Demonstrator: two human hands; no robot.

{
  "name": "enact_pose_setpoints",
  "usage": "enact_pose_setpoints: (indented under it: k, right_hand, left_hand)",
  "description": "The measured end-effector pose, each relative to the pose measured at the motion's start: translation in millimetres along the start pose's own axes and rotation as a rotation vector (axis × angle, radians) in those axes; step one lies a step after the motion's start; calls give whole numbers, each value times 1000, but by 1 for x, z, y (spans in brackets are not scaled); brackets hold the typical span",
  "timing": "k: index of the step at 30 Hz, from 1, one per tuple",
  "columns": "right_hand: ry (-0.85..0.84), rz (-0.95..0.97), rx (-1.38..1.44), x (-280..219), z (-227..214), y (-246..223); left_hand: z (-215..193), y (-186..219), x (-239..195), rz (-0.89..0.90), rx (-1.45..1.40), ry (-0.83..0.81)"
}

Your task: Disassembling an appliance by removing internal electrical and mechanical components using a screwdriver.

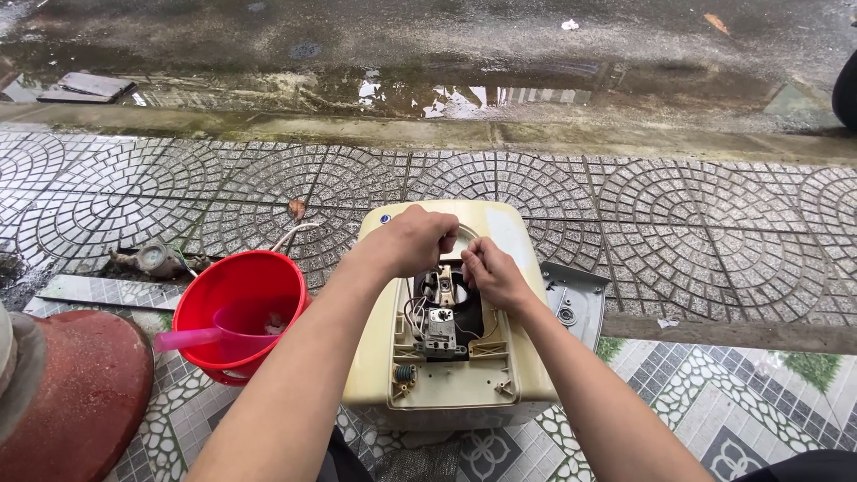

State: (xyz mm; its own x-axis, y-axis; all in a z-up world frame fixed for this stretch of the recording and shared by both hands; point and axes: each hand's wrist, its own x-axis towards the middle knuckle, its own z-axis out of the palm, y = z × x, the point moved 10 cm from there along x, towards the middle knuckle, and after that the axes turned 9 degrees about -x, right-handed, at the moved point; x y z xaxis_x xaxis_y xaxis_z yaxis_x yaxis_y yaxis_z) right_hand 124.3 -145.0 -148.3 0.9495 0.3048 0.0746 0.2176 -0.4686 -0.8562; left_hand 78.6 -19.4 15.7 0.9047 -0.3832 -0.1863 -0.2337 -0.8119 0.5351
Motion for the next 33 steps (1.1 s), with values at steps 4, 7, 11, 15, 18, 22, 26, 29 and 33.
enact_pose_setpoints:
  k: [4, 7, 11, 15, 18, 22, 26, 29, 33]
  right_hand:
    - [103, 12, 334, 8, -17, 19]
    - [278, 208, 788, -5, -55, 47]
    - [615, 478, 1003, -43, -91, 153]
    - [752, 747, 780, -115, -97, 269]
    - [709, 954, 605, -173, -73, 381]
    - [675, 1151, 569, -203, -47, 400]
    - [724, 1174, 616, -199, -43, 412]
    - [740, 1146, 676, -187, -44, 413]
    - [716, 1083, 706, -166, -50, 399]
  left_hand:
    - [1, 6, 0, -2, 2, -6]
    - [2, 10, 3, 12, 1, -7]
    - [9, 6, 11, 9, -3, -31]
    - [19, 4, 18, -9, 18, -56]
    - [26, 5, 19, -5, 45, -83]
    - [32, 0, 28, -2, 60, -100]
    - [36, -2, 32, 12, 58, -87]
    - [38, -4, 33, 15, 64, -88]
    - [36, -11, 29, 10, 61, -90]
